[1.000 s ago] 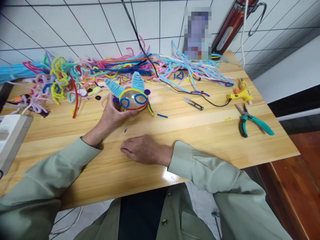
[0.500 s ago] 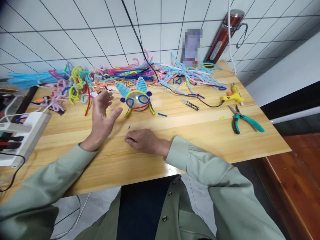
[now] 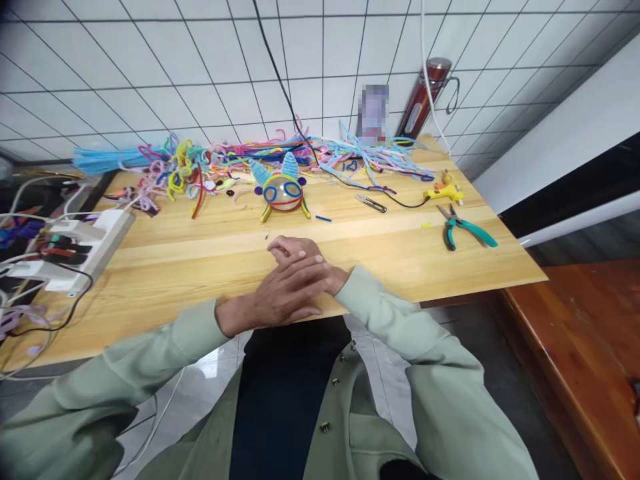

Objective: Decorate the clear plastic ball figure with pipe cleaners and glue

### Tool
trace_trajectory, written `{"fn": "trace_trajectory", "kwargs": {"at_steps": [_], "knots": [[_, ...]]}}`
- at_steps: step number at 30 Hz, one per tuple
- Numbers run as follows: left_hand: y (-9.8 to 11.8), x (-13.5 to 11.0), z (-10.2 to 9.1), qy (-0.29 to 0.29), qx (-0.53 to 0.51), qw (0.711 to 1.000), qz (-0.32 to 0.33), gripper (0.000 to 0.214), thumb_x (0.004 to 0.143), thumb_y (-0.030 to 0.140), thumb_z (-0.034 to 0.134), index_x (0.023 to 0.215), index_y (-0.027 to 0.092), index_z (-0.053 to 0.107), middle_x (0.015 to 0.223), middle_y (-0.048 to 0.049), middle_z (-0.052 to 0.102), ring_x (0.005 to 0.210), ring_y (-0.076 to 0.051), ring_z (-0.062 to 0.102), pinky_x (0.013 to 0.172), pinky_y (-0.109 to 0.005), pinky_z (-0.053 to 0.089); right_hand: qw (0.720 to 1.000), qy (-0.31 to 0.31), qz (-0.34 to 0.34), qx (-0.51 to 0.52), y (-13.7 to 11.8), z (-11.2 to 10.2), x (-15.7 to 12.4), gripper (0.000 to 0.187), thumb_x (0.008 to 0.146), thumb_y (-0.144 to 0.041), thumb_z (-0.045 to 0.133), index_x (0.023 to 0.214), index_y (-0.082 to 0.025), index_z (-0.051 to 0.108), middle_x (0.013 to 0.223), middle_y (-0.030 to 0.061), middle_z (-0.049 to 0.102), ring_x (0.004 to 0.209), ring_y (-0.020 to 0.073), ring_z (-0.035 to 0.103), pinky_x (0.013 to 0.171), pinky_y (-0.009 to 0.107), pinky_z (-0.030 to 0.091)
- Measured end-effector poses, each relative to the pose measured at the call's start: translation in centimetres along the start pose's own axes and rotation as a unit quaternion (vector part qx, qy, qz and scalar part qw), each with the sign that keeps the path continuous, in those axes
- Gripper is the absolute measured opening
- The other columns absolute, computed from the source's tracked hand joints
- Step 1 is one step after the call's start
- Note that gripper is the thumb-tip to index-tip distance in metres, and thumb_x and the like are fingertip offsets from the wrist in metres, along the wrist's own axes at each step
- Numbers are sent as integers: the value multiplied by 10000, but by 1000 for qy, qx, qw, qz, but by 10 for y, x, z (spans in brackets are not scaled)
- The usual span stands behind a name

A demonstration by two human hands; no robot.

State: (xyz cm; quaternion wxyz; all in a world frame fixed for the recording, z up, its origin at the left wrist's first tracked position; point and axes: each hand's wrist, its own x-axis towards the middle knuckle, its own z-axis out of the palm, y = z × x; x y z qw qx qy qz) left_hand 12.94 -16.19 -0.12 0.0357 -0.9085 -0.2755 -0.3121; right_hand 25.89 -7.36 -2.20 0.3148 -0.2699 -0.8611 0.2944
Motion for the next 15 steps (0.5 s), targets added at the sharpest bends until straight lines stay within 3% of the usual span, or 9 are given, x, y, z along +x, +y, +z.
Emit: {"fn": "trace_trajectory", "kwargs": {"at_steps": [2, 4, 7, 9, 12, 15], "knots": [[0, -14, -11, 15, 8, 1000, -20, 489, 1070, 415, 724, 1518, 236, 643, 1544, -187, 706, 1537, -340, 603, 1288, -577, 490, 1000, 5, 11, 20, 6, -17, 0, 223, 1060, -243, 568, 1122, -222, 781, 867, 16, 784, 771, 161, 706, 742, 279, 558], [-6, -32, -22, 4, 25, 998, -65, 363, 1083, 364, 689, 1425, 243, 697, 1417, -169, 766, 1387, -325, 700, 1166, -534, 580, 996, 57, 55, 29, 12, -33, -2, 247, 1047, -277, 569, 1107, -191, 793, 815, 12, 755, 737, 155, 671, 751, 272, 529], [-23, -57, -33, -43, 75, 978, -190, 214, 1105, 342, 611, 1171, 233, 782, 1138, -134, 801, 1037, -286, 764, 922, -452, 622, 986, 119, 117, 26, 23, -46, -2, 253, 1012, -296, 596, 1071, -170, 808, 784, 16, 740, 719, 161, 641, 767, 278, 503], [-38, -66, -38, -53, 107, 947, -297, 249, 1100, 340, 583, 1100, 216, 799, 1036, -135, 767, 963, -298, 741, 878, -455, 605, 982, 129, 133, 27, 29, -47, 0, 251, 1002, -279, 595, 1058, -163, 810, 785, 21, 747, 717, 164, 639, 770, 280, 495], [-63, -62, -41, -31, 106, 902, -416, 341, 1069, 350, 614, 1321, 173, 760, 1099, -151, 734, 1038, -327, 731, 909, -455, 602, 984, 119, 135, 4, 35, -42, 4, 243, 990, -245, 588, 1042, -165, 811, 801, 27, 760, 731, 168, 643, 781, 284, 485], [-83, -47, -41, -55, 81, 888, -449, 409, 1071, 341, 619, 1431, 174, 719, 1217, -155, 724, 1118, -324, 724, 951, -437, 591, 987, 99, 125, -32, 39, -36, 5, 226, 969, -214, 593, 996, -169, 813, 819, 41, 770, 750, 173, 649, 790, 286, 478]]}}
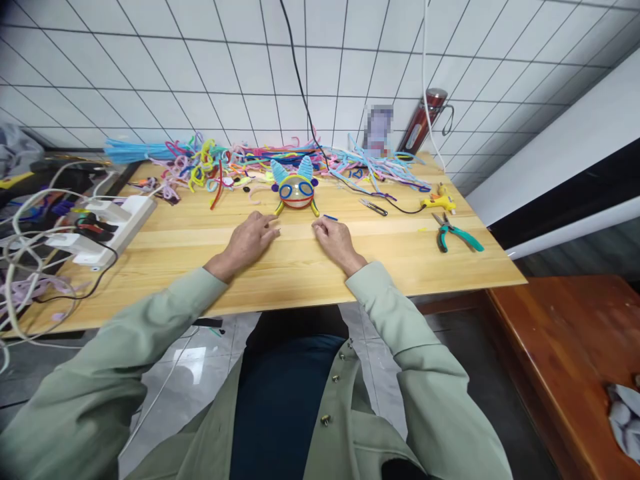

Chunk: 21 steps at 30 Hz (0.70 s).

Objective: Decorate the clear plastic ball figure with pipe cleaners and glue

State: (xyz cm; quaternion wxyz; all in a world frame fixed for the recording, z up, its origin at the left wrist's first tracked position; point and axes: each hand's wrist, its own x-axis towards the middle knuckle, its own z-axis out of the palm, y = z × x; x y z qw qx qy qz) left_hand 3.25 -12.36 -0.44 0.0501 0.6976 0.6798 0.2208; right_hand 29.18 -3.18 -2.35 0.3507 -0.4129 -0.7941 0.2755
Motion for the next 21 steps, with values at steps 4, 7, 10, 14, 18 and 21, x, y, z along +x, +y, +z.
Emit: {"fn": "trace_trajectory", "kwargs": {"at_steps": [4, 7, 10, 14, 18, 21], "knots": [[2, 21, 4, -57, -3, 998, -10, 255, 1086, 281, 596, 1199, 194, 807, 1198, -138, 760, 1137, -316, 727, 969, -418, 571, 1000, -9, -11, -16, 5, 2, 0, 218, 962, -211, 603, 979, -175, 817, 812, 43, 774, 735, 176, 645, 782, 289, 477], [-2, 26, 10, -50, -5, 998, -33, 185, 1067, 265, 620, 1068, 203, 795, 1154, -130, 772, 1121, -318, 726, 949, -406, 564, 1000, -9, -13, -17, 8, 3, 1, 218, 962, -212, 600, 969, -187, 817, 811, 38, 778, 728, 179, 645, 776, 291, 478], [-11, 29, 13, -35, -7, 997, -64, 155, 1053, 257, 625, 1028, 202, 769, 1170, -141, 777, 1120, -322, 728, 935, -400, 558, 1000, -8, -13, -14, 10, 4, 2, 212, 955, -211, 601, 947, -199, 813, 824, 36, 784, 729, 181, 650, 773, 293, 481], [-27, 35, 7, -4, -19, 994, -105, 196, 1059, 248, 570, 1030, 181, 752, 1134, -158, 807, 1081, -322, 734, 950, -410, 553, 1000, -11, -12, -6, 12, 4, 2, 204, 949, -218, 608, 945, -204, 812, 796, 27, 770, 721, 183, 649, 766, 294, 484], [-34, 44, 1, 9, -44, 993, -105, 178, 1026, 224, 590, 1068, 173, 756, 1138, -145, 828, 1066, -302, 735, 971, -403, 548, 1000, -9, -15, 2, 13, 5, 3, 201, 948, -230, 609, 927, -203, 807, 768, 17, 751, 695, 175, 633, 760, 294, 484], [-32, 50, 4, -5, -65, 994, -89, 156, 989, 230, 653, 1073, 179, 774, 1146, -144, 833, 1075, -311, 736, 982, -413, 546, 1000, -8, -12, 4, 13, 5, 3, 200, 942, -228, 609, 924, -204, 807, 746, 7, 739, 685, 169, 623, 759, 292, 482]]}}
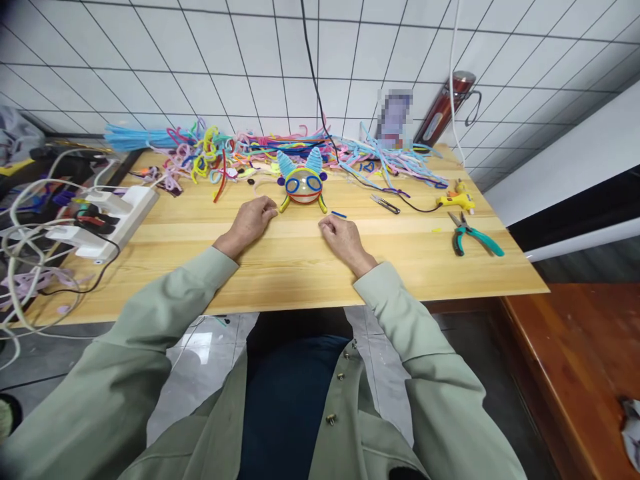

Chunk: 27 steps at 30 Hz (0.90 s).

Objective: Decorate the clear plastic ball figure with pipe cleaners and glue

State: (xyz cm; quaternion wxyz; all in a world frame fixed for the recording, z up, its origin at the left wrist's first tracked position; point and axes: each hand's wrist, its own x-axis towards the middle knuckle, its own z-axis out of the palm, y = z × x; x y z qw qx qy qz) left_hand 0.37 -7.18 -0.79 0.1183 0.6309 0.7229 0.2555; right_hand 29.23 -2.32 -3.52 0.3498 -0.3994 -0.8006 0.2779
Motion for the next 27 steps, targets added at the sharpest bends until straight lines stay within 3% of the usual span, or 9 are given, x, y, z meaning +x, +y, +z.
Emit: {"fn": "trace_trajectory", "kwargs": {"at_steps": [3, 8, 12, 16, 22, 27], "knots": [[3, 4, 7, -14, -15, 1000, 0, 84, 944, 205, 694, 900, 194, 764, 1077, -152, 830, 1051, -333, 736, 1003, -443, 541, 1000, -2, 3, 0, 0, 0, 1, 204, 929, -219, 603, 914, -204, 806, 751, 7, 743, 687, 167, 623, 766, 292, 482], [-1, 9, 5, 5, -65, 997, -29, 190, 874, 125, 688, 722, 221, 627, 871, -124, 763, 917, -315, 699, 955, -443, 540, 1000, 1, 13, 8, 0, -1, 2, 226, 925, -260, 596, 913, -200, 813, 750, 16, 745, 690, 171, 633, 746, 294, 478], [-20, 12, -20, 72, -152, 984, -63, 159, 888, 154, 666, 781, 231, 577, 808, -65, 699, 864, -257, 660, 880, -369, 538, 999, 7, 35, 11, -1, -2, 3, 245, 912, -306, 598, 901, -198, 818, 721, 20, 742, 659, 174, 620, 700, 296, 461], [-41, 13, -43, 102, -279, 949, -101, 107, 885, 195, 624, 811, 225, 554, 692, 0, 616, 666, -181, 612, 699, -295, 525, 999, 17, 41, 11, -4, -3, 3, 248, 898, -317, 602, 895, -203, 822, 741, 30, 767, 672, 181, 631, 718, 304, 480], [-47, 8, -42, 99, -438, 885, -124, 94, 806, 218, 659, 819, 201, 567, 696, 7, 641, 618, -126, 633, 669, -258, 576, 999, 27, 45, 0, -12, -7, 2, 285, 888, -364, 577, 871, -200, 809, 764, 45, 783, 685, 188, 646, 726, 317, 506], [-57, 6, -43, 114, -465, 865, -148, 123, 776, 181, 704, 883, 185, 643, 694, 9, 681, 620, -136, 648, 688, -269, 567, 998, 7, 56, -5, -16, -12, -3, 319, 917, -418, 601, 905, -195, 829, 734, 37, 773, 647, 181, 636, 677, 311, 500]]}}
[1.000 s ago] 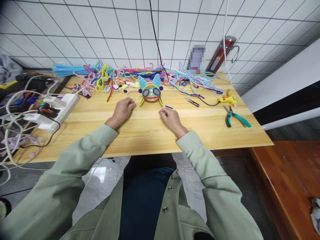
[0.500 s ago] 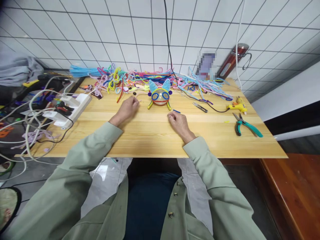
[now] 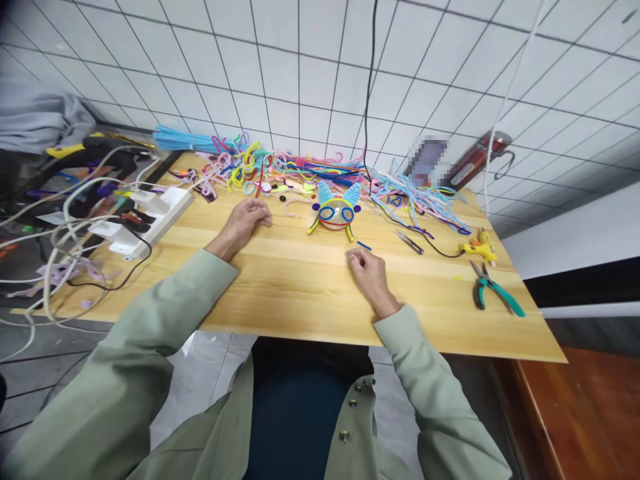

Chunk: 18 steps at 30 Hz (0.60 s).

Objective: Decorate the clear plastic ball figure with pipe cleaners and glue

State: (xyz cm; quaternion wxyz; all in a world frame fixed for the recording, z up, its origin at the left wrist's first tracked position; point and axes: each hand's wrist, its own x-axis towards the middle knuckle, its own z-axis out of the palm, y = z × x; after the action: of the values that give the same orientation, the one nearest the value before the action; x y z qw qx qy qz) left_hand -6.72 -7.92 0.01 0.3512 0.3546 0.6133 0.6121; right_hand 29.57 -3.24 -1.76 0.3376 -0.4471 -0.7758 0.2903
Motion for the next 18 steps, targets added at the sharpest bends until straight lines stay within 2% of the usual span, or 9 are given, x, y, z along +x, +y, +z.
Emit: {"fn": "trace_trajectory", "kwargs": {"at_steps": [2, 4, 6, 8, 10, 14, 18], "knots": [[-4, 1, -8, 23, 33, 999, -4, 135, 815, 181, 712, 950, 172, 720, 698, 8, 696, 640, -147, 650, 710, -278, 543, 1000, -15, 6, 5, 0, -2, -6, 305, 944, -413, 622, 936, -199, 840, 776, 40, 803, 649, 177, 648, 661, 302, 510], [-7, -1, -16, 42, 130, 991, 6, 117, 867, 195, 705, 953, 172, 781, 695, -1, 707, 664, -169, 650, 730, -301, 525, 1000, -22, 7, 1, 0, -5, -13, 279, 983, -397, 640, 953, -210, 845, 809, 39, 823, 635, 168, 649, 637, 292, 516], [-9, -6, -19, 48, 256, 965, 41, 131, 929, 222, 681, 923, 189, 807, 761, -23, 755, 745, -202, 686, 795, -330, 540, 999, -32, -7, -14, 1, -9, -20, 248, 1016, -389, 665, 978, -226, 849, 790, 27, 817, 588, 157, 635, 608, 287, 520], [-9, -12, -19, 43, 337, 937, 78, 168, 977, 236, 661, 914, 202, 814, 902, -44, 818, 875, -230, 734, 885, -345, 562, 999, -38, -23, -24, 1, -13, -24, 205, 1028, -371, 691, 987, -247, 849, 753, 15, 807, 533, 154, 618, 561, 288, 516], [-7, -17, -16, 29, 376, 922, 93, 175, 1003, 250, 674, 913, 209, 819, 969, -52, 841, 928, -240, 755, 918, -346, 574, 999, -29, -20, -32, 2, -16, -28, 164, 1030, -348, 710, 994, -263, 846, 757, 16, 816, 512, 161, 630, 535, 297, 525], [-8, -23, -13, -17, 407, 907, 107, 167, 1019, 290, 728, 908, 219, 830, 953, -57, 837, 913, -241, 759, 914, -355, 589, 999, -17, -5, -37, 2, -18, -32, 113, 1029, -323, 733, 1014, -286, 839, 801, 20, 840, 523, 172, 666, 527, 311, 552], [-12, -23, -17, -68, 440, 887, 121, 188, 1052, 292, 683, 1017, 233, 858, 1022, -70, 822, 1001, -257, 752, 970, -381, 587, 997, -45, -40, -39, -3, -16, -33, 127, 1049, -289, 707, 1056, -296, 833, 775, 7, 826, 521, 161, 661, 556, 307, 573]]}}
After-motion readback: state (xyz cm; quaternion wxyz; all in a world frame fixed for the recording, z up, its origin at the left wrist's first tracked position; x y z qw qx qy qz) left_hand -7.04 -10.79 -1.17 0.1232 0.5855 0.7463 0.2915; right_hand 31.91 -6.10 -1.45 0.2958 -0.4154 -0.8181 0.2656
